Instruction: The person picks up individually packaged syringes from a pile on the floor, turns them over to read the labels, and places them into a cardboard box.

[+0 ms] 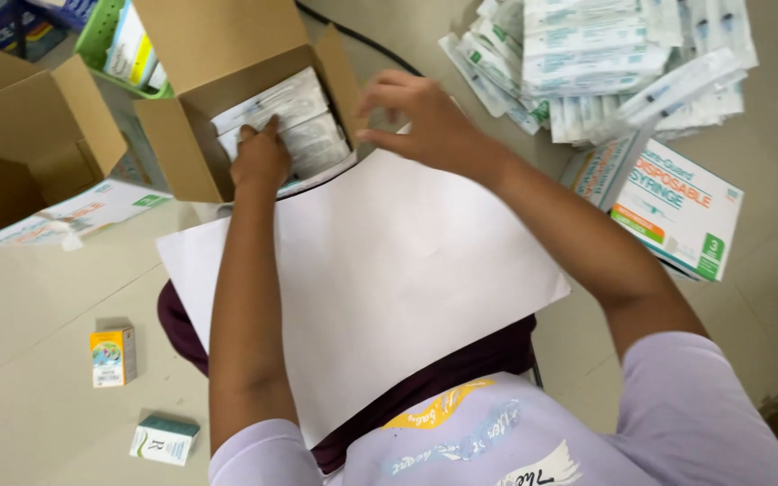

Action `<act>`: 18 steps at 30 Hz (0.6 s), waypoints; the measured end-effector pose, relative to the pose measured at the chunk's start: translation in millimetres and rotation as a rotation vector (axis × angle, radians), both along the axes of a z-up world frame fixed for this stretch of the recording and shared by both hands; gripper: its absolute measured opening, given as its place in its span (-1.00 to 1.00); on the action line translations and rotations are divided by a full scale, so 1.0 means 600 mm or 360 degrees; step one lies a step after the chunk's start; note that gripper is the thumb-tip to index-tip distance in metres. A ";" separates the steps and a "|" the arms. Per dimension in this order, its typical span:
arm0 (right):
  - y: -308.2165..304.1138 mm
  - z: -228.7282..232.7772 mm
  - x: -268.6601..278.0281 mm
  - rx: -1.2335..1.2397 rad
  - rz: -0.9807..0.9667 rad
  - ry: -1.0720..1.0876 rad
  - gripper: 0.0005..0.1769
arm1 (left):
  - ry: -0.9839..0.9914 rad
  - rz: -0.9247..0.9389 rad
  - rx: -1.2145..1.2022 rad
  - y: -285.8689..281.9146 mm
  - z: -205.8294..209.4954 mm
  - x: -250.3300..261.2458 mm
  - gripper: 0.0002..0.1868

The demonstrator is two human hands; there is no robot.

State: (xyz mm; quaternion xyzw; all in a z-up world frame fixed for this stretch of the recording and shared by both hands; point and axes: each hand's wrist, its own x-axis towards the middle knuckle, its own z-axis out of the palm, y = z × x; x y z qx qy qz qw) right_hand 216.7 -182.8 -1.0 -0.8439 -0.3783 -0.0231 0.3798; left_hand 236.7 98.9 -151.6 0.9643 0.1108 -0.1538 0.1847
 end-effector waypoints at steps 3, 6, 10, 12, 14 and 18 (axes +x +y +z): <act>-0.149 0.033 -0.043 0.0084 -0.0326 0.0278 -0.79 | -0.0175 -0.0015 0.0038 -0.015 0.015 -0.014 -0.53; -0.326 0.003 -0.058 0.0298 -0.0656 0.0215 -0.88 | -0.0567 -0.0057 0.0000 -0.033 0.046 -0.044 -0.65; -0.540 -0.051 -0.052 0.0557 -0.1081 0.0089 -0.89 | -0.0911 -0.0185 -0.0088 -0.062 0.106 -0.102 -0.84; -0.626 -0.079 -0.041 0.0847 -0.1212 0.0021 -0.88 | -0.1016 -0.0386 -0.0215 -0.076 0.128 -0.124 -0.91; -0.699 -0.116 -0.020 0.0646 -0.1356 -0.0096 -0.88 | -0.0994 -0.0500 -0.0251 -0.091 0.132 -0.137 -0.90; -0.799 -0.164 0.038 0.0052 -0.1370 -0.0638 -0.76 | -0.1032 -0.0865 -0.0160 -0.130 0.123 -0.150 -0.88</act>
